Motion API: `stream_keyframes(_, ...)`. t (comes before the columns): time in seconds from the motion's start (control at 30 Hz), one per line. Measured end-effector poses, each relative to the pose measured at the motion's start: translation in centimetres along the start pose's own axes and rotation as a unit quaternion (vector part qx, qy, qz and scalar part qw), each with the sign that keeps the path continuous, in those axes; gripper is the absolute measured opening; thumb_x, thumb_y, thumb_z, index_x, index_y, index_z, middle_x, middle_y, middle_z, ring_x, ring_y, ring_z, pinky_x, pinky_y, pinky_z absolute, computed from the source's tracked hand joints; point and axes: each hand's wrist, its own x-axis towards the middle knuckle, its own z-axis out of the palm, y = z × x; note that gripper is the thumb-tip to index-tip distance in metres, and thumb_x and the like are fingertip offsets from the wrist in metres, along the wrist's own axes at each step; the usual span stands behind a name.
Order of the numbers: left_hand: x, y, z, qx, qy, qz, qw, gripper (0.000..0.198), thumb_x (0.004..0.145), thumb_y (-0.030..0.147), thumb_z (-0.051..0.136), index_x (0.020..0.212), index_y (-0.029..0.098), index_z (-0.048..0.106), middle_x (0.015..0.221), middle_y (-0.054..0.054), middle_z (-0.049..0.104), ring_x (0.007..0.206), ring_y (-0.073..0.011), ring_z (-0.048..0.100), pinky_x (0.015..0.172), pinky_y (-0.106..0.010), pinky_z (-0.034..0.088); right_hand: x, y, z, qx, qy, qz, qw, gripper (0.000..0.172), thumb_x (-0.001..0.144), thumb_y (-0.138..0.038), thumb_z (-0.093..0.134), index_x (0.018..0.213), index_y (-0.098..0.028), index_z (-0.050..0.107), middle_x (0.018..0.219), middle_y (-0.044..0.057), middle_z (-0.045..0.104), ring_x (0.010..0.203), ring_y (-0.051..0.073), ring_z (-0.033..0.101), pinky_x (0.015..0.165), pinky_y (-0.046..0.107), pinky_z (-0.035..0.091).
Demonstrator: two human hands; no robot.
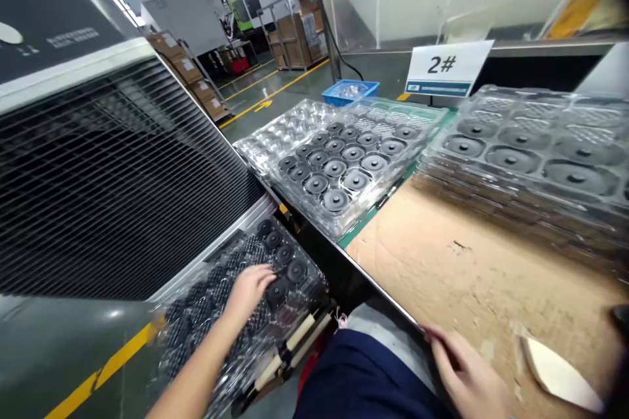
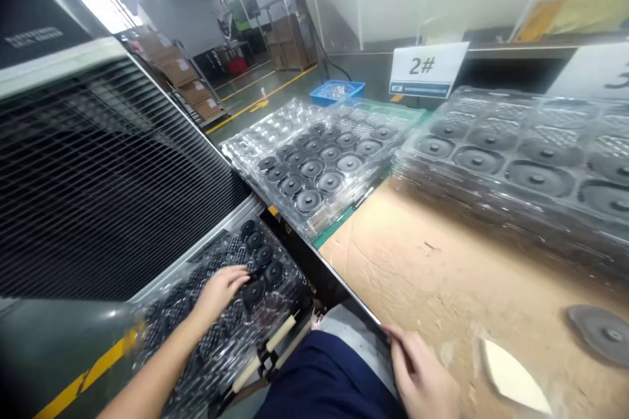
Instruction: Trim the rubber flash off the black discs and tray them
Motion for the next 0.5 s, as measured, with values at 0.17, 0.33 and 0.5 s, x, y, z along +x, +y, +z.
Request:
stream_keyframes(0.17, 1.8, -7.9, 0.1, 0.075, 0.121, -0.019, 0.990, 0.030, 0.084, 0.032, 0.051, 0.109, 0.018, 0.053, 0.115, -0.008, 0.055, 0.099, -0.0206, 0.055, 0.083, -0.043, 0.047, -0.3, -0.1, 0.2, -0.061, 0.026, -0.044, 0.997, 0.025, 0.085, -0.039, 0.044, 0.098, -0.027, 0.061, 0.091, -0.002, 0.068, 0.081, 0.015, 0.065, 0.066, 0.021, 0.051)
stream_keyframes(0.33, 1.5, -10.3, 3.6, 0.098, 0.215, -0.008, 0.972, 0.032, 0.084, 0.031, 0.051, 0.113, 0.017, 0.051, 0.120, -0.009, 0.052, 0.103, -0.0223, 0.053, 0.085, -0.046, 0.046, -0.5, -1.2, 0.2, -0.053, 0.031, -0.023, 0.998, 0.025, 0.087, -0.037, 0.041, 0.098, -0.026, 0.060, 0.093, -0.001, 0.066, 0.085, 0.016, 0.063, 0.071, 0.024, 0.050)
stream_keyframes(0.5, -0.7, -10.9, 4.1, 0.103, 0.259, 0.032, 0.960, 0.032, 0.084, 0.030, 0.051, 0.113, 0.018, 0.051, 0.124, -0.009, 0.050, 0.108, -0.0236, 0.051, 0.089, -0.048, 0.043, -0.5, -1.5, 0.3, -0.033, 0.035, -0.007, 0.999, 0.024, 0.087, -0.037, 0.042, 0.097, -0.026, 0.060, 0.092, 0.000, 0.066, 0.084, 0.017, 0.062, 0.072, 0.026, 0.048)
